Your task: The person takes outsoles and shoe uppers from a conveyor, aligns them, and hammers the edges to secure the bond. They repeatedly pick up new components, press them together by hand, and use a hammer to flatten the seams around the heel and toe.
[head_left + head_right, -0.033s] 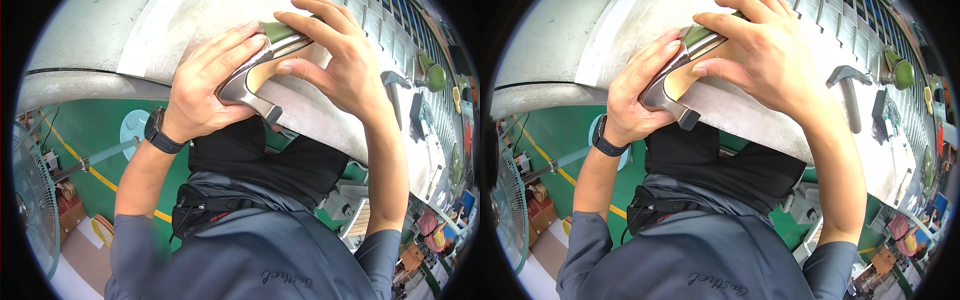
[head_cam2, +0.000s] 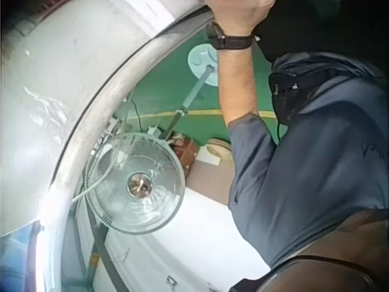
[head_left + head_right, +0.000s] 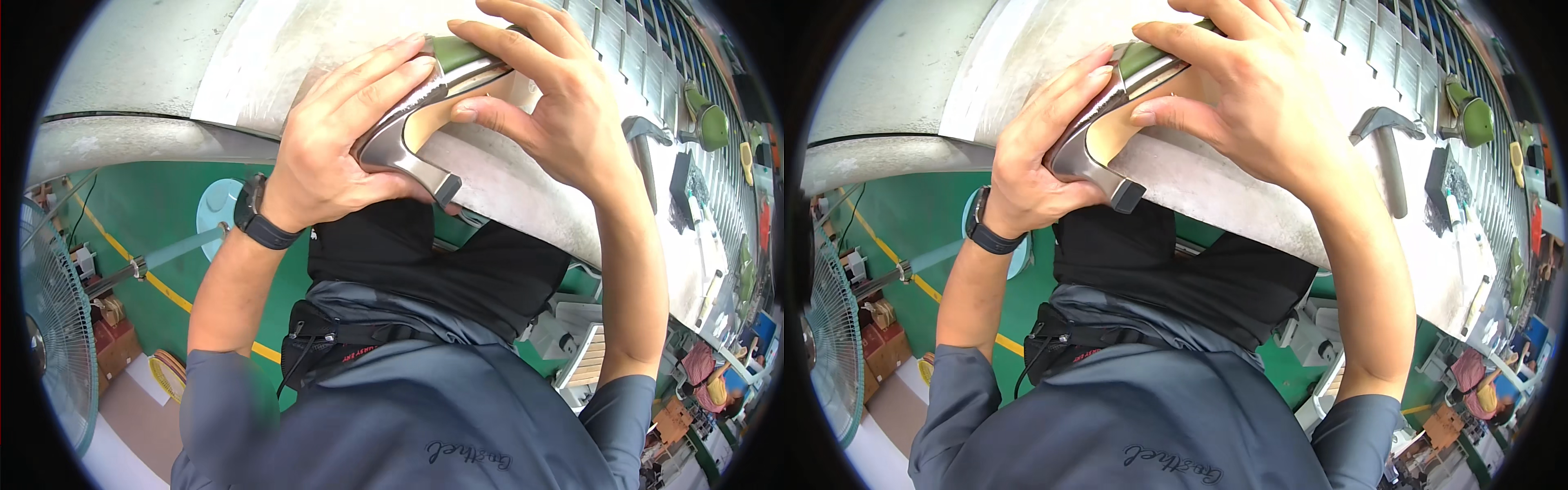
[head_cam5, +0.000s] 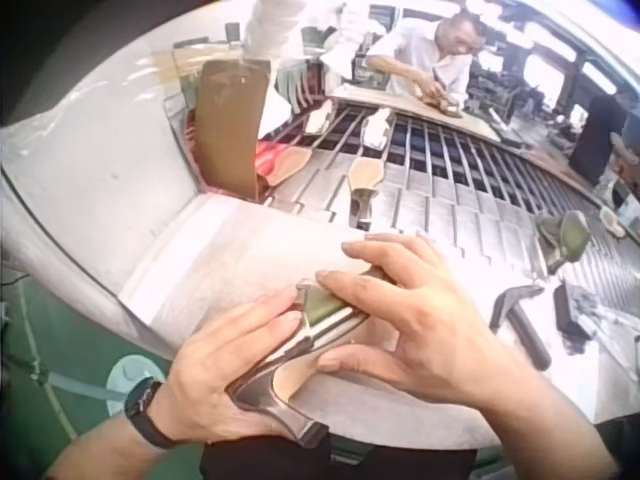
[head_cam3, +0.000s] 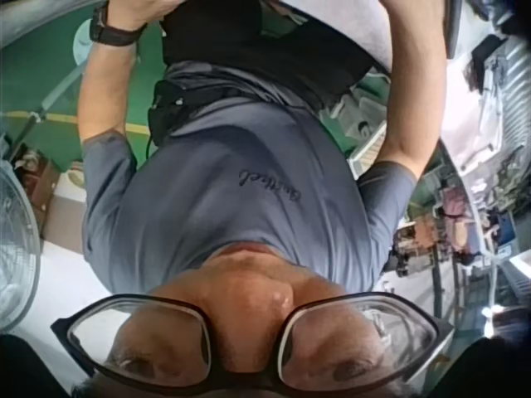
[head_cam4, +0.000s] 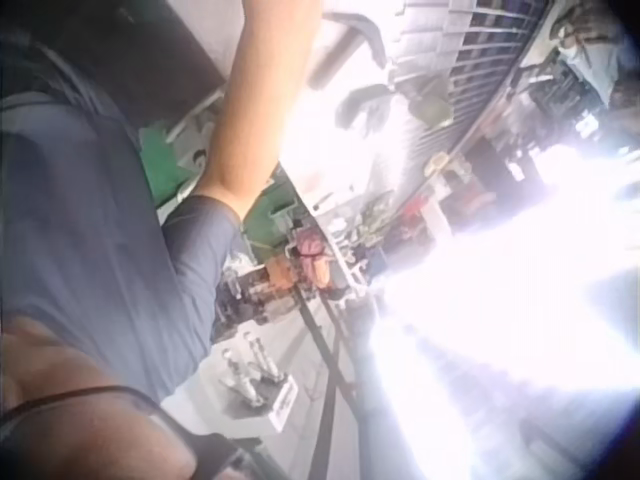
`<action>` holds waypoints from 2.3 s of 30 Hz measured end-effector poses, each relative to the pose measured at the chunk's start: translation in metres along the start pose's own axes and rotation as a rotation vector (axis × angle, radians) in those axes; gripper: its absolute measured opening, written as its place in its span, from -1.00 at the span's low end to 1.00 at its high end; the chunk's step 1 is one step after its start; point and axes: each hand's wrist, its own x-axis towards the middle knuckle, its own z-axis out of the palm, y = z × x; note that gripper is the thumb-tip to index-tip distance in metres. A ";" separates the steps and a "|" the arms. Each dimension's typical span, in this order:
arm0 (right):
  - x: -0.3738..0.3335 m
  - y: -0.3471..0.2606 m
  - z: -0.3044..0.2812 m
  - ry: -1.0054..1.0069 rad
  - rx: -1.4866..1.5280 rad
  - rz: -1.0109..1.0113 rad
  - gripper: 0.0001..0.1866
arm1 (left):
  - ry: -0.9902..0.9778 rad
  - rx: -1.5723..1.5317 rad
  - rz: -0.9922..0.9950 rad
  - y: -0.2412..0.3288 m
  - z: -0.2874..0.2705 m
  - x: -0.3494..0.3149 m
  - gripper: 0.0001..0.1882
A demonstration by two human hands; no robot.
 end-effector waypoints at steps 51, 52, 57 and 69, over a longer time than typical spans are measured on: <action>-0.007 -0.030 0.019 0.076 -0.015 -0.071 -0.75 | -0.009 0.134 -0.167 0.026 0.014 0.010 -0.40; -0.007 -0.031 0.019 0.074 -0.015 -0.073 -0.75 | -0.003 0.143 -0.165 0.027 0.015 0.010 -0.40; -0.005 -0.029 0.023 0.118 -0.003 -0.079 -0.76 | 0.007 0.157 -0.169 0.028 0.015 0.012 -0.40; -0.010 -0.012 0.038 0.207 -0.049 -0.205 -0.73 | -0.014 0.198 -0.142 0.029 0.015 0.014 -0.39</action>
